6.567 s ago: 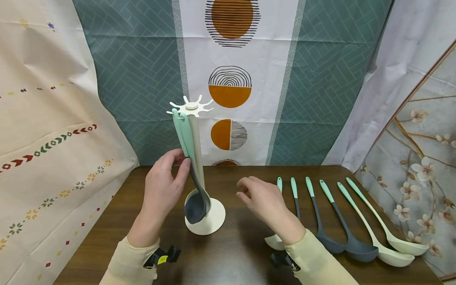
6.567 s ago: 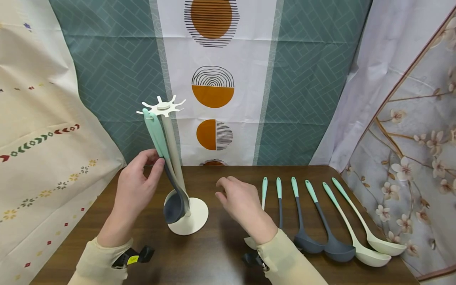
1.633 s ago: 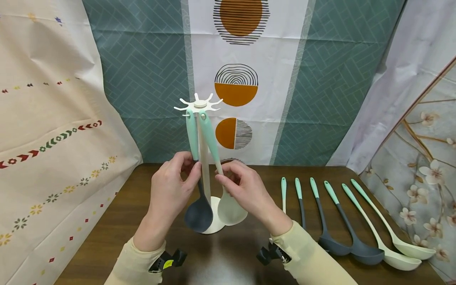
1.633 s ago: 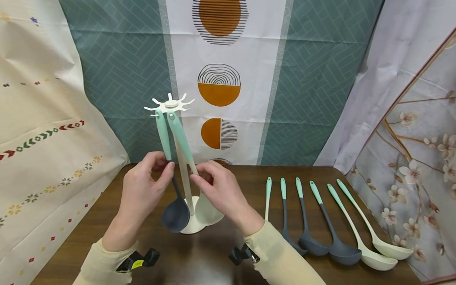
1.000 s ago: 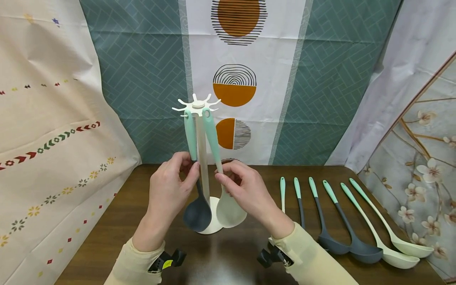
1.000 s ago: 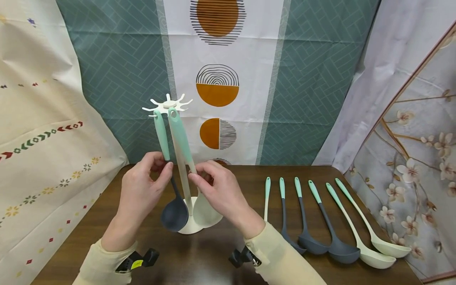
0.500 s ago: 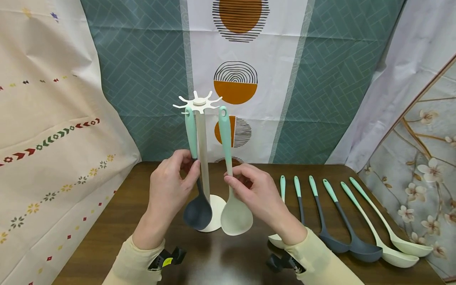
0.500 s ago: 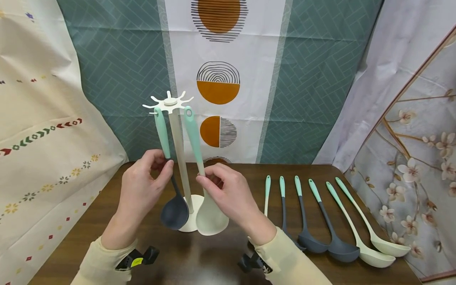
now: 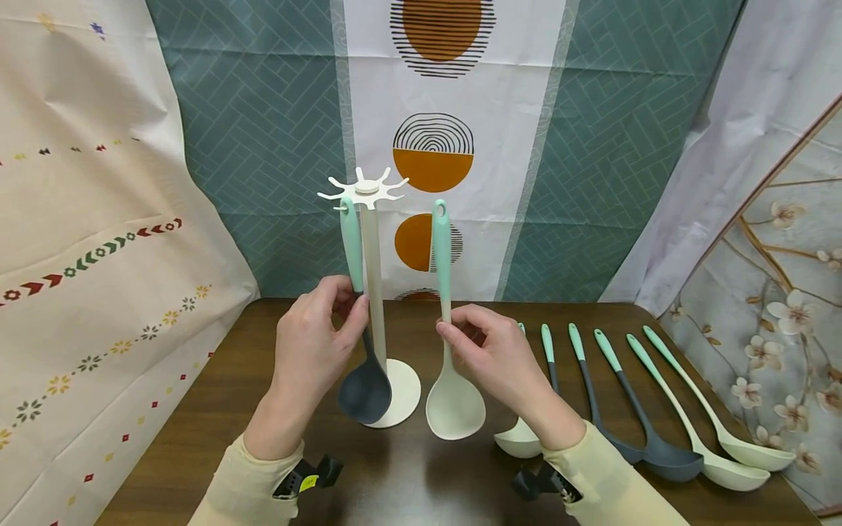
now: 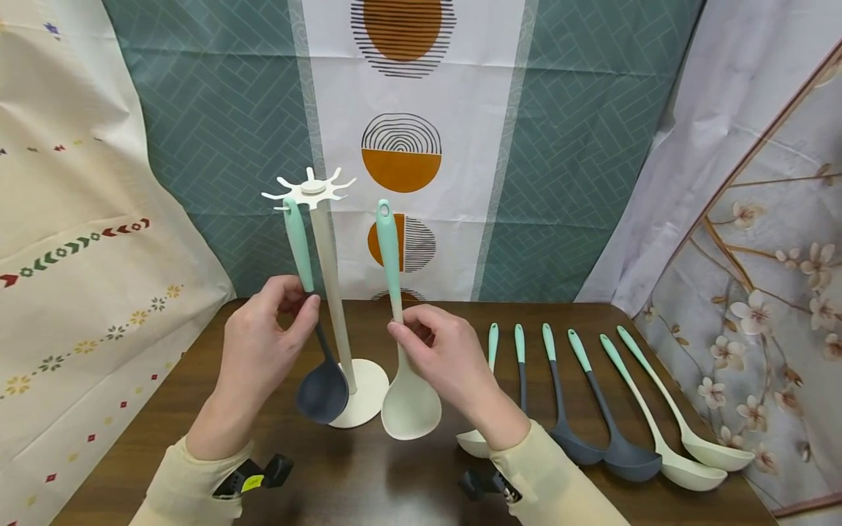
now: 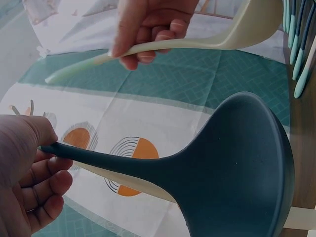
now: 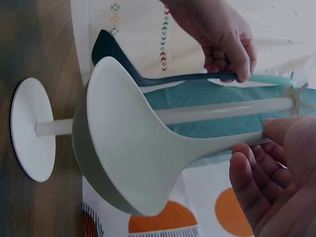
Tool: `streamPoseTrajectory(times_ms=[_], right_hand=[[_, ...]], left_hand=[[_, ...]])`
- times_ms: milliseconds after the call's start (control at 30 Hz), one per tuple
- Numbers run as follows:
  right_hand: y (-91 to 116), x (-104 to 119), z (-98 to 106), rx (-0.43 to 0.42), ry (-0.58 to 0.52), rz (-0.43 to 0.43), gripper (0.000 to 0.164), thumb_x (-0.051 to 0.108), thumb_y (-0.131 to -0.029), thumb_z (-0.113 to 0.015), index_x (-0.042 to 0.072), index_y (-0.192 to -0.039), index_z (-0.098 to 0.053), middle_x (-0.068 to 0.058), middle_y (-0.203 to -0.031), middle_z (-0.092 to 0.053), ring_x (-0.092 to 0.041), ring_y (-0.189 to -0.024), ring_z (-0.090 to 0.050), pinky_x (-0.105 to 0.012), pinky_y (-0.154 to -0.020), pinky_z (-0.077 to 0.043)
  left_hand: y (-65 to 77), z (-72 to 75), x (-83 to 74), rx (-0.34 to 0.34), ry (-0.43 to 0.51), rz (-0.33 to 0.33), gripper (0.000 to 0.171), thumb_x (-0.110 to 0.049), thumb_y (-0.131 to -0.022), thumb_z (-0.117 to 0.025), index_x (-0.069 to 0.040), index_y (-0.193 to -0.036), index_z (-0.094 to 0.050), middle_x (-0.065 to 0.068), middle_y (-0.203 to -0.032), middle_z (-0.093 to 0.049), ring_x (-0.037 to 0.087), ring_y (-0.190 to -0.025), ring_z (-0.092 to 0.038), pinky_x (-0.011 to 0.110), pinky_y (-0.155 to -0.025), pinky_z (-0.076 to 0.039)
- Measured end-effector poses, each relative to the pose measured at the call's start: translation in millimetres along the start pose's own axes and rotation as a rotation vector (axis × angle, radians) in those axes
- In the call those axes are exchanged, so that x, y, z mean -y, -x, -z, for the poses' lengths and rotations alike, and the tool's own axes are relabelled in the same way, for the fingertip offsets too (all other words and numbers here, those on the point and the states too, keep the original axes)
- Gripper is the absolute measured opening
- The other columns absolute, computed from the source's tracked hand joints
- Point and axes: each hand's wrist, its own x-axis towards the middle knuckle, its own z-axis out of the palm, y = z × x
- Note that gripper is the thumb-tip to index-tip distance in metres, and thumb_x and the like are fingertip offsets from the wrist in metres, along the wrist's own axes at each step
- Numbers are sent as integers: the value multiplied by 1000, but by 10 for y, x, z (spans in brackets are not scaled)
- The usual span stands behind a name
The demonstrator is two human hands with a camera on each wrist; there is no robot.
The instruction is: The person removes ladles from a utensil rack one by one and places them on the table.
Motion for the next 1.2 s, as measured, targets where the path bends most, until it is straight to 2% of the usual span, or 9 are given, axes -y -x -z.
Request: streamPoseTrajectory(times_ms=[233, 500, 700, 933, 1200], right_hand=[[-14, -153, 45, 22, 3, -102, 4, 21, -103, -81, 19, -102, -78, 1, -74, -69, -16, -65, -65, -32, -60, -57], [-48, -324, 63, 47, 18, -167, 12, 27, -105, -79, 17, -98, -77, -3, -73, -71, -21, -68, -68, -33, -61, -57], [-59, -466, 77, 107, 45, -241, 15, 27, -106, -77, 15, -96, -76, -11, -77, -73, -22, -70, -68, -34, -62, -54], [-59, -586, 65, 144, 55, -276, 15, 24, -106, -77, 12, -97, -78, -5, -75, -73, -23, -71, -71, -34, -62, -55], [-47, -675, 29, 169, 52, -319, 12, 22, -106, -77, 10, -101, -77, -5, -76, -73, -25, -72, -72, -33, -63, -56]], left_hand=[[0, -4, 6, -1, 0, -3, 20, -11, -99, -81, -2, -112, -70, 8, -87, -73, 24, -75, -66, 37, -59, -51], [-2, -12, 19, -2, 1, -9, 19, -12, -99, -81, -3, -112, -70, 8, -87, -73, 24, -75, -66, 37, -59, -50], [-6, -12, 19, 1, 5, -14, 19, -12, -99, -80, -3, -113, -70, 8, -87, -74, 25, -76, -67, 38, -61, -53], [-10, -10, 16, 3, 10, -18, 19, -11, -99, -80, -3, -113, -70, 8, -87, -73, 24, -75, -67, 38, -61, -53], [-5, -11, 18, 5, 11, -10, 19, -11, -99, -80, -3, -113, -70, 8, -87, -73, 25, -75, -66, 38, -61, -53]])
